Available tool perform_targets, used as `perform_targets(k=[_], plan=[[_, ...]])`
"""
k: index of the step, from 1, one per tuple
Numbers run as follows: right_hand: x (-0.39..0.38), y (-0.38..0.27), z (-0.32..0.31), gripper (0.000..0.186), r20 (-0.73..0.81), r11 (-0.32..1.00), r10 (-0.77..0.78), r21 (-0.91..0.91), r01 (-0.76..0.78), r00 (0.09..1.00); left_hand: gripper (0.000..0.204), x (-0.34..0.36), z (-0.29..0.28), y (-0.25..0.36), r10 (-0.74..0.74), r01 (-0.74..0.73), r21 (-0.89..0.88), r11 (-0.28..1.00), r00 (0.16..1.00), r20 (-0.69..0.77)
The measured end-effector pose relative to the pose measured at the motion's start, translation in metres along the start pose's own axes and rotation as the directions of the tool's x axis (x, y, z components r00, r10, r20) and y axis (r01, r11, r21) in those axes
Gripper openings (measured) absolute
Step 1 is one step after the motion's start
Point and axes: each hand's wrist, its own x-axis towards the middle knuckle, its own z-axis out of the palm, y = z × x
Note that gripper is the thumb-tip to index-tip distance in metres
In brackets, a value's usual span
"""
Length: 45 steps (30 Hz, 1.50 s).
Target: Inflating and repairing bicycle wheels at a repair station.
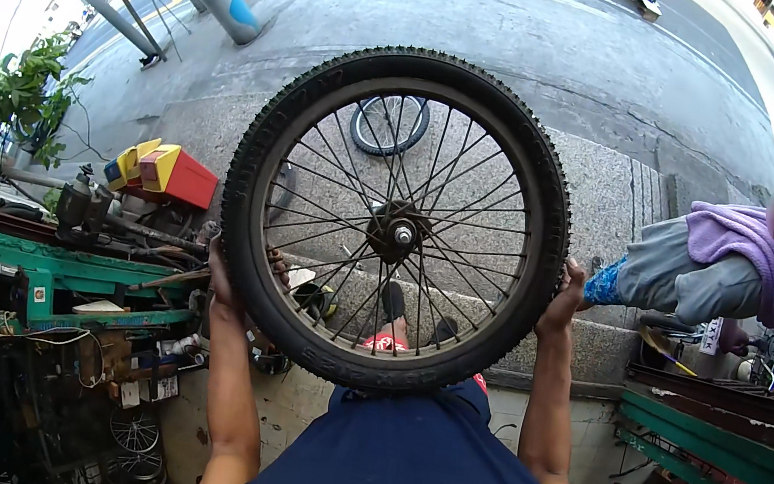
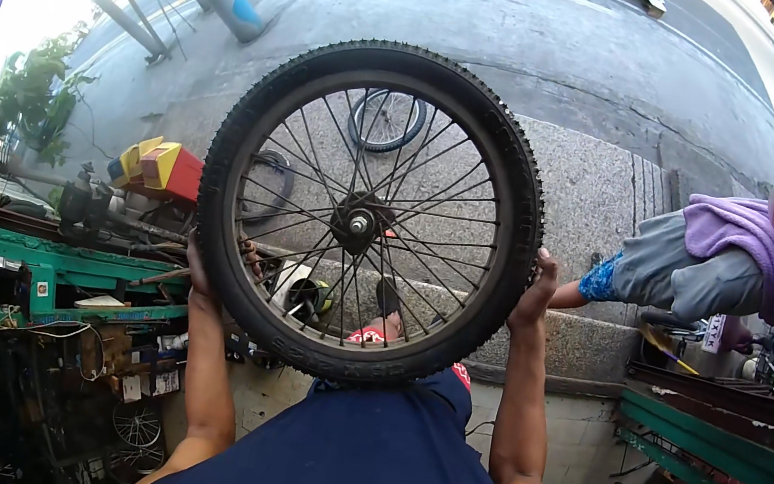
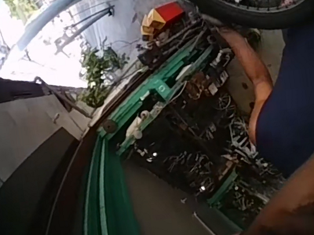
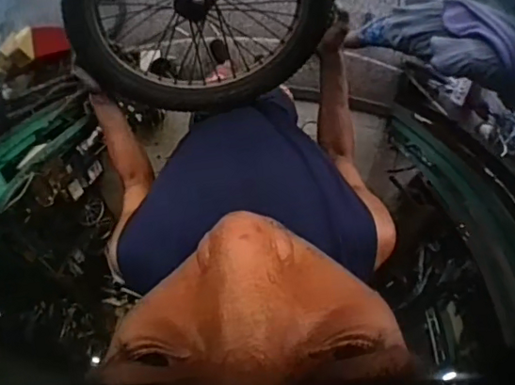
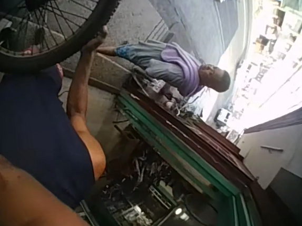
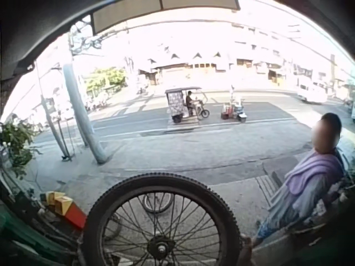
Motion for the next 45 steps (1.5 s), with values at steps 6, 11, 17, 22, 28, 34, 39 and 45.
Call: perform_targets(k=[6, 11, 17, 22, 28, 34, 39, 45], plan=[[0.048, 0.003, 0.031, 0.044, -0.035, 0.992, 0.115, -0.042, -0.117, 0.993, 0.083, 0.018, 0.000, 0.011, 0.025, -0.024, 0.015, 1.000, 0.999, -0.034], [0.103, 0.003, 0.056, 0.048, -0.021, 0.980, 0.168, -0.109, -0.169, 0.986, 0.080, 0.076, -0.010, 0.027, 0.086, -0.086, 0.005, 0.996, 0.995, 0.052], [0.194, 0.024, 0.085, 0.052, -0.044, 0.959, 0.266, -0.086, -0.269, 0.963, 0.076, 0.154, -0.034, 0.069, 0.149, -0.149, -0.010, 0.989, 0.989, 0.022], [0.246, 0.031, 0.093, 0.060, 0.040, 0.958, 0.271, -0.109, -0.265, 0.962, 0.075, 0.203, -0.032, 0.103, 0.092, -0.092, -0.004, 0.996, 0.994, -0.057], [0.320, 0.054, 0.102, 0.055, -0.147, 0.927, 0.323, -0.152, -0.344, 0.935, 0.075, 0.260, -0.035, 0.138, 0.195, -0.187, 0.106, 0.977, 0.978, -0.075], [0.433, 0.083, 0.090, 0.054, -0.238, 0.875, 0.352, -0.259, -0.408, 0.905, 0.080, 0.340, -0.039, 0.146, 0.257, -0.257, 0.026, 0.966, 0.943, -0.213], [0.558, 0.133, 0.082, 0.051, -0.081, 0.883, 0.400, -0.235, -0.407, 0.913, 0.082, 0.433, -0.039, 0.132, 0.279, -0.266, 0.088, 0.960, 0.931, -0.237], [0.629, 0.196, 0.107, 0.058, -0.215, 0.744, 0.536, -0.337, -0.577, 0.816, 0.086, 0.476, -0.028, 0.169, 0.294, -0.235, 0.201, 0.951, 0.890, -0.348]])
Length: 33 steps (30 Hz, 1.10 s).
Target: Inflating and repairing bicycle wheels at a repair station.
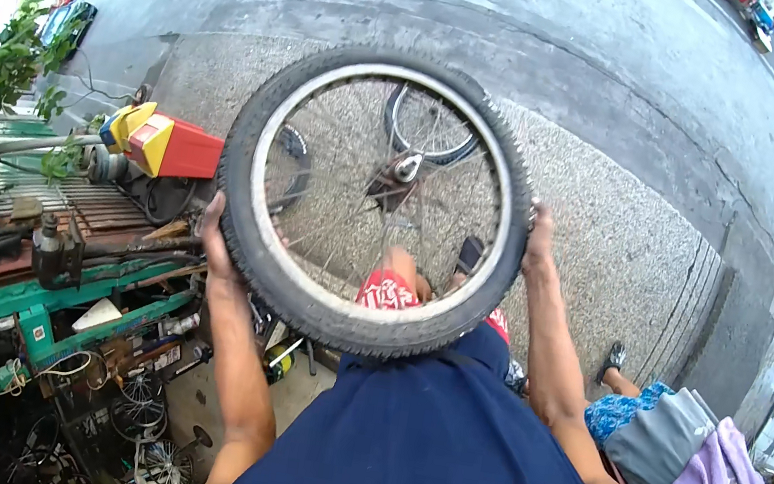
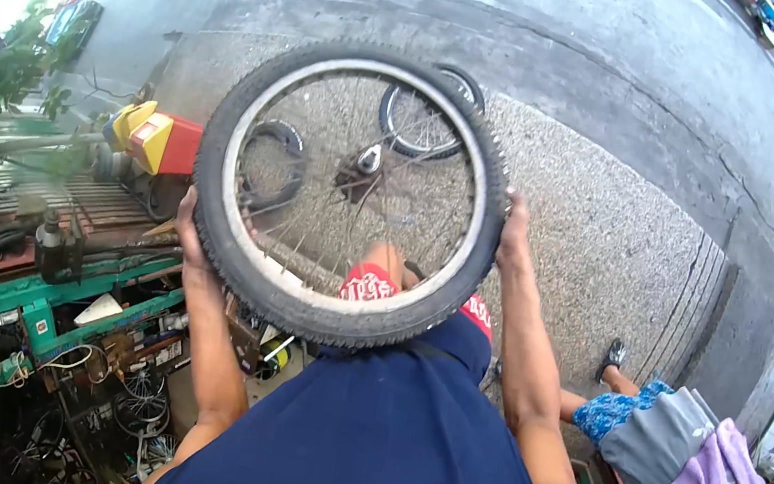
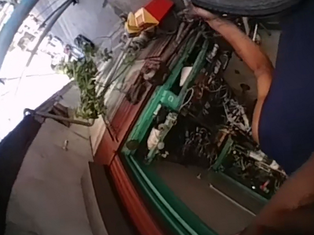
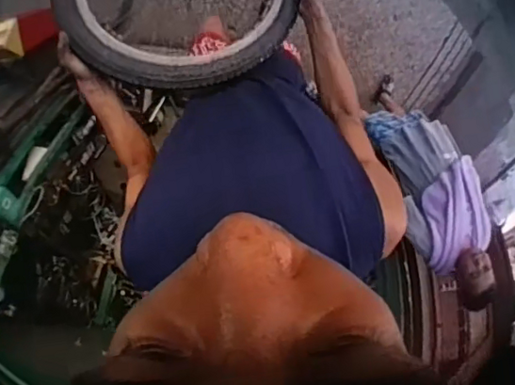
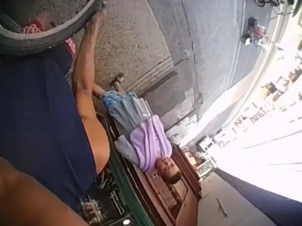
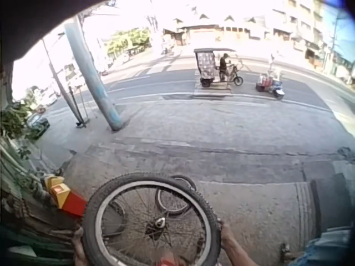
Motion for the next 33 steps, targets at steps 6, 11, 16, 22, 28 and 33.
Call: perform_targets(k=[6, 11, 16, 22, 28, 33], plan=[[0.068, 0.048, 0.069, 0.053, 0.108, 0.993, 0.111, 0.037, -0.115, 0.988, 0.067, 0.022, -0.028, 0.036, 0.031, -0.041, -0.037, 0.998, 0.969, -0.245], [0.115, 0.043, 0.122, 0.050, 0.179, 0.989, 0.145, -0.003, -0.147, 0.973, 0.080, 0.056, -0.068, 0.078, 0.044, -0.050, -0.024, 0.998, 0.975, -0.216], [0.165, 0.002, 0.220, 0.044, 0.117, 0.999, 0.014, -0.033, -0.010, 0.993, 0.084, 0.144, -0.119, 0.128, -0.020, 0.000, -0.221, 0.975, 0.996, -0.087], [0.211, -0.029, 0.358, 0.041, 0.040, 0.988, -0.114, -0.099, 0.118, 0.993, 0.085, 0.270, -0.222, 0.192, -0.055, 0.070, -0.409, 0.910, 0.997, 0.047], [0.228, -0.039, 0.413, 0.042, -0.043, 0.985, -0.155, -0.084, 0.151, 0.987, 0.089, 0.327, -0.270, 0.220, -0.137, 0.169, -0.390, 0.905, 0.984, 0.110], [0.244, -0.029, 0.417, 0.044, -0.140, 0.976, -0.183, -0.148, 0.163, 0.973, 0.086, 0.350, -0.279, 0.220, -0.135, 0.156, -0.468, 0.870, 0.988, 0.079]])
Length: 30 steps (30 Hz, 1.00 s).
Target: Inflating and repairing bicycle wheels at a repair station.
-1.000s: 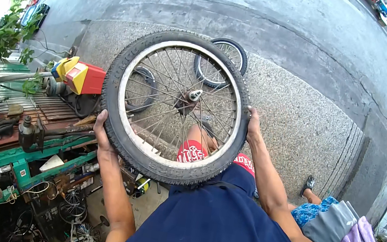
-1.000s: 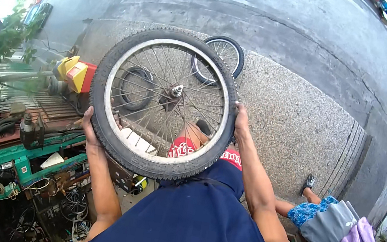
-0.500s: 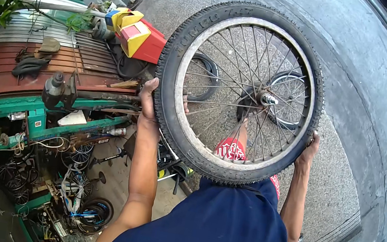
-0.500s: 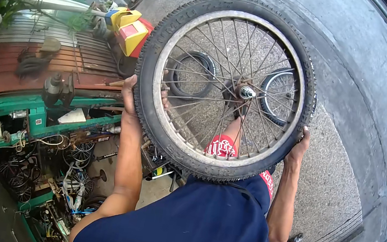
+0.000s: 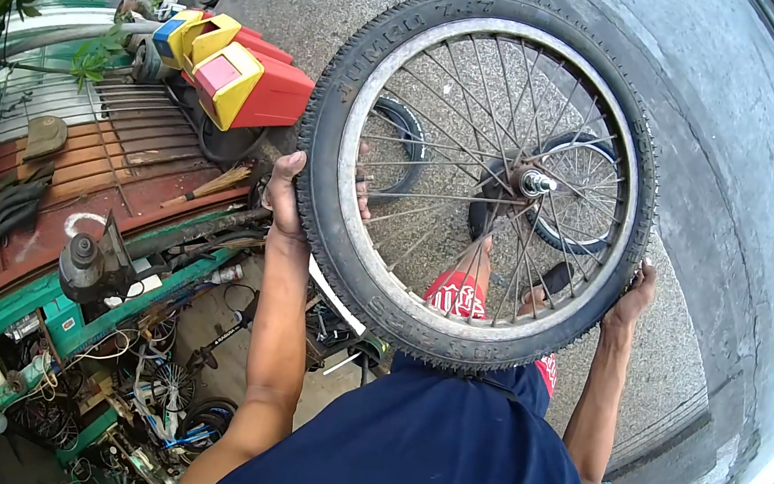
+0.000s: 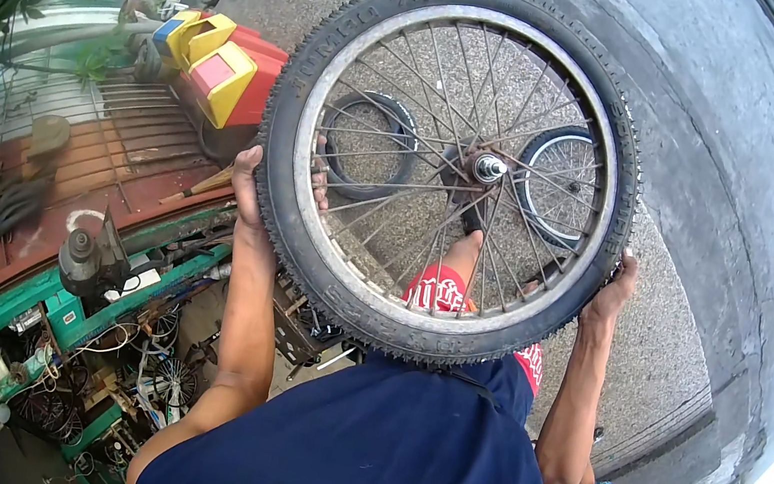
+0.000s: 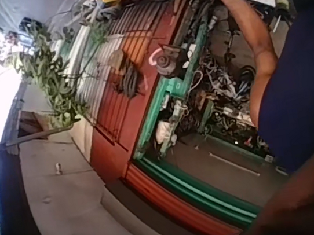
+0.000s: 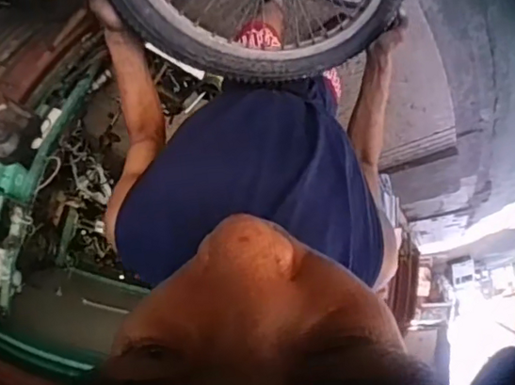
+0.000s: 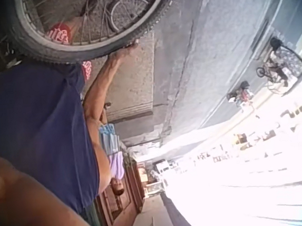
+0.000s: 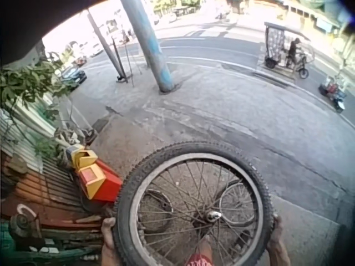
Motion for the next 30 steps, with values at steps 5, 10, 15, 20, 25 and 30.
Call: perform_targets(k=[5, 10, 15, 20, 25, 30], plan=[[0.006, 0.014, 0.005, 0.042, 0.080, 0.990, 0.137, 0.005, -0.138, 0.987, 0.085, 0.009, 0.006, -0.008, 0.014, -0.011, 0.045, 0.999, 0.997, -0.071], [0.006, 0.031, -0.002, 0.041, -0.067, 0.988, 0.154, 0.028, -0.153, 0.986, 0.088, 0.012, 0.012, -0.020, 0.039, -0.023, 0.080, 0.997, 0.978, -0.207], [0.014, 0.052, -0.032, 0.040, -0.015, 0.978, 0.208, 0.012, -0.208, 0.978, 0.085, 0.004, 0.016, -0.036, 0.007, 0.034, 0.202, 0.979, 0.980, -0.198], [0.036, 0.103, -0.053, 0.043, 0.042, 0.923, 0.375, -0.115, -0.368, 0.926, 0.078, 0.007, 0.029, -0.054, 0.021, 0.061, 0.315, 0.947, 0.968, -0.249], [0.057, 0.177, -0.049, 0.033, 0.200, 0.761, 0.408, -0.614, -0.211, 0.891, 0.050, 0.043, 0.038, -0.087, 0.146, 0.013, 0.533, 0.846, 0.956, -0.254], [0.052, 0.198, -0.100, 0.024, 0.119, 0.822, 0.465, -0.426, -0.378, 0.877, 0.048, 0.122, 0.028, -0.151, 0.280, 0.075, 0.938, 0.339, 0.943, -0.177]])
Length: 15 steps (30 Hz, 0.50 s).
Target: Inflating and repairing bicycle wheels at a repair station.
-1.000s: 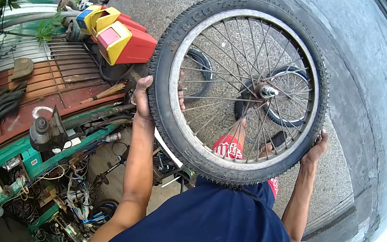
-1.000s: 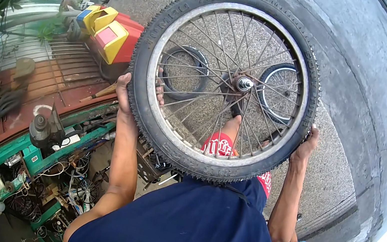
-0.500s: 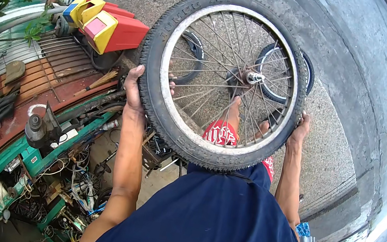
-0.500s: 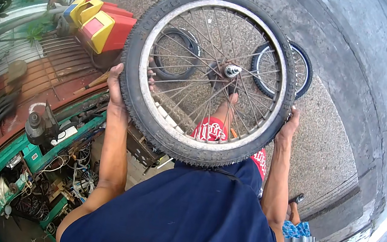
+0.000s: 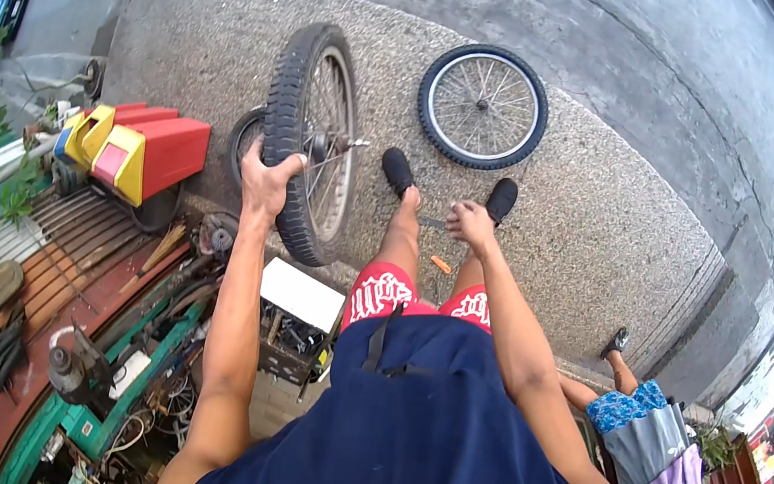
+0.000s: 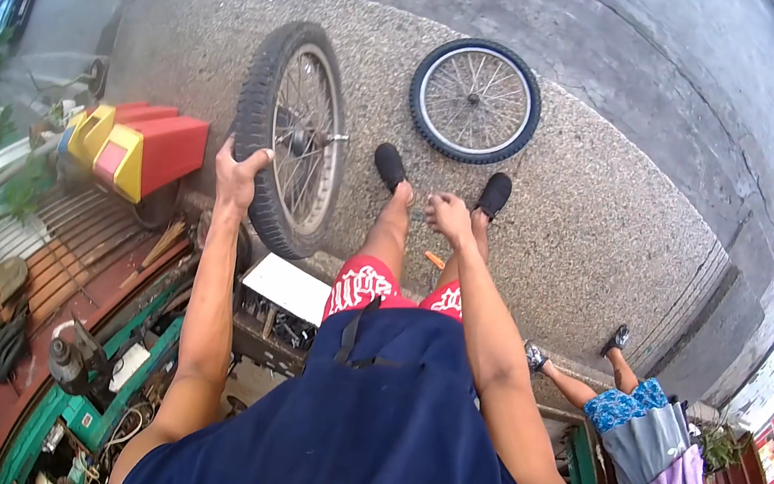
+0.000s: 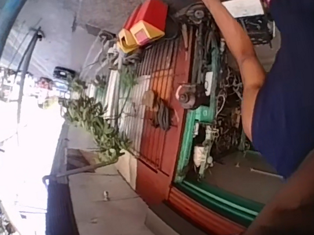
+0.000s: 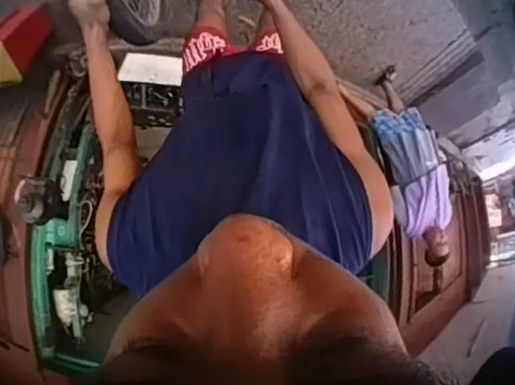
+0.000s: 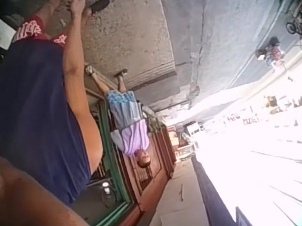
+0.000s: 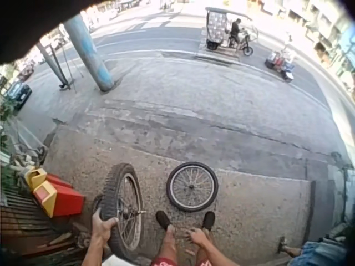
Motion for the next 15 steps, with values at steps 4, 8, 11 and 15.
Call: perform_targets(k=[4, 8, 11, 15], plan=[[0.009, 0.051, -0.067, 0.027, -0.149, 0.999, -0.041, -0.017, 0.039, 0.988, 0.051, 0.085, 0.056, -0.043, -0.029, 0.008, 0.434, 0.901, 0.999, 0.043], [0.048, 0.123, -0.148, 0.028, -0.407, 0.967, 0.144, -0.136, -0.215, 0.902, 0.056, 0.200, 0.083, -0.089, -0.096, 0.022, 0.572, 0.820, 0.991, 0.098], [0.084, 0.162, -0.192, 0.029, -0.543, 0.910, 0.276, -0.119, -0.398, 0.793, 0.060, 0.259, 0.093, -0.123, -0.095, -0.016, 0.623, 0.782, 0.985, 0.144], [0.168, 0.164, -0.208, 0.036, -0.551, 0.934, 0.239, -0.094, -0.344, 0.800, 0.067, 0.298, 0.106, -0.164, -0.006, -0.127, 0.631, 0.766, 0.979, 0.204]])
